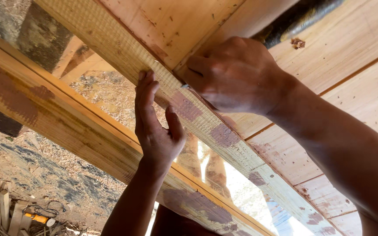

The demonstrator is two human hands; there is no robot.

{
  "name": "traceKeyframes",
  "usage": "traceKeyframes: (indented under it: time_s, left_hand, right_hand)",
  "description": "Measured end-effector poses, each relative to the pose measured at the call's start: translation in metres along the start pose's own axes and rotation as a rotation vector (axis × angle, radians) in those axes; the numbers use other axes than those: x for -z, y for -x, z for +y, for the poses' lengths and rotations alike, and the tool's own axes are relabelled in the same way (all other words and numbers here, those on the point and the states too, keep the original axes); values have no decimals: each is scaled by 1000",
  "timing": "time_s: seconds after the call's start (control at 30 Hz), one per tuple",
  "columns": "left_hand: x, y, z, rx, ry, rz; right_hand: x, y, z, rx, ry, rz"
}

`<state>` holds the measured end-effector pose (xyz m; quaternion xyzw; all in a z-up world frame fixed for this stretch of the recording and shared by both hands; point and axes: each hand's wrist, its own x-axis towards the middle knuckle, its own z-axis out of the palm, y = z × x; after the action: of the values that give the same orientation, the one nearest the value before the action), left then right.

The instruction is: The person uses a chisel to carve and smooth the edges of a wooden frame. They hold the frame with one hand and repeatedly strike or push the chisel along the wood to remove material and refine the joint.

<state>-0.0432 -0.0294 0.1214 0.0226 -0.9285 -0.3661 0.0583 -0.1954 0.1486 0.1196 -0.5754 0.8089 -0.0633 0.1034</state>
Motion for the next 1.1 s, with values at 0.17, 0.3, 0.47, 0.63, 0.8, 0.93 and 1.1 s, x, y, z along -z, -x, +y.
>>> traceKeyframes:
  time_s: [0.17, 0.3, 0.47, 0.63, 0.8, 0.93, 1.1]
  left_hand:
    - [0, 2, 2, 18, -11, -16]
    - [0, 3, 4, 7, -21, -28]
    - [0, 4, 1, -3, -52, -38]
    - [-7, 3, -1, -37, -62, -14]
    - [-4, 7, 0, -65, -156, -73]
    - [-9, -2, -7, -262, -246, -306]
    - [-4, 12, 18, -488, -146, -606]
  right_hand:
    - [-1, 34, -18, -15, -56, 217]
    - [-9, 51, -25, -27, -43, 193]
    - [-17, 66, -30, 1, -77, 169]
    - [-13, 110, -49, -16, -168, 97]
    - [-15, 134, -63, -55, -162, 149]
    - [-8, 141, -41, -65, -158, 148]
    - [10, 126, 9, -176, 21, 180]
